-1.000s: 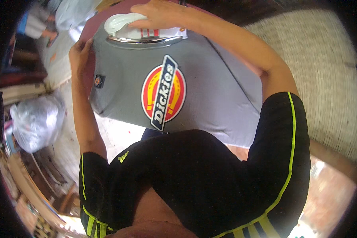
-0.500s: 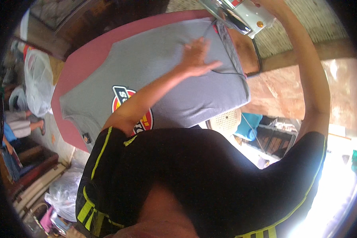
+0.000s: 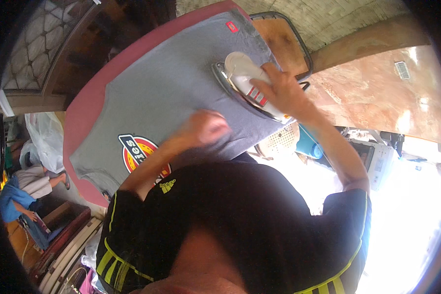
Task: The person irons a grey Dickies t-shirt on a pink ironing board, smoothing the fabric and moving the iron over the front and back. After ironing, they fold the shirt and place it on a stack of other clothes.
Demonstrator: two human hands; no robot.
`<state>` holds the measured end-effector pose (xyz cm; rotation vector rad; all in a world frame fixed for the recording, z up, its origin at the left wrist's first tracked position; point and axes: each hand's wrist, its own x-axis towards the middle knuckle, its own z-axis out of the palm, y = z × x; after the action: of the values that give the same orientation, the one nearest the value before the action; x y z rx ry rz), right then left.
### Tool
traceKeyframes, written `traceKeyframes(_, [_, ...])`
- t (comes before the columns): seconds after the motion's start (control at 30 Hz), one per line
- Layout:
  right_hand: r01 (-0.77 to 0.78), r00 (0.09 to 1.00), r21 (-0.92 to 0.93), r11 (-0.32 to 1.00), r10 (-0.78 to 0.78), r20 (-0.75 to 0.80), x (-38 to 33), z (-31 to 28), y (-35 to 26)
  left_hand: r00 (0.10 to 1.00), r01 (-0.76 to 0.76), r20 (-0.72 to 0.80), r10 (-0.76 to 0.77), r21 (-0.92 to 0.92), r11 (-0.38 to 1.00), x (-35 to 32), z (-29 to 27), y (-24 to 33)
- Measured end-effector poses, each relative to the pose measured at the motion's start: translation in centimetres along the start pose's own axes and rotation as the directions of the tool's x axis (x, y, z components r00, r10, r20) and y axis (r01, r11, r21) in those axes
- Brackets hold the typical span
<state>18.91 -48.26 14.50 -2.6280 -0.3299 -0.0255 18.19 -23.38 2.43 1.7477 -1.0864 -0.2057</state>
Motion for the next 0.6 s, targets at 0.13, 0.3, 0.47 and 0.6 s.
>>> traceKeyframes(0.13, [0.129, 0.980, -0.004, 0.992, -0.128, -0.152, 3.2, 3.4, 0.9, 0.939, 0.244, -0.341, -0.041, 0.581, 0.777, -2.0, -7.5, -3.0])
traceKeyframes(0.3, [0.089, 0.980, 0.020, 0.996, -0.084, -0.179, 15.1, 4.1, 2.5, 0.823, 0.563, -0.549, -0.143, 0.757, 0.331, -2.6, -11.8, -6.0])
traceKeyframes(0.47, [0.116, 0.952, -0.074, 0.990, -0.133, -0.275, 18.6, 5.1, 3.1, 0.789, 0.614, -0.596, -0.153, 0.753, 0.235, -2.7, -12.3, -7.8])
traceKeyframes(0.6, [-0.044, 0.998, -0.106, 0.993, 0.040, -0.043, 10.2, 4.5, -0.6, 0.778, 0.628, -0.601, -0.182, 0.752, 0.201, -3.3, -12.5, -8.0])
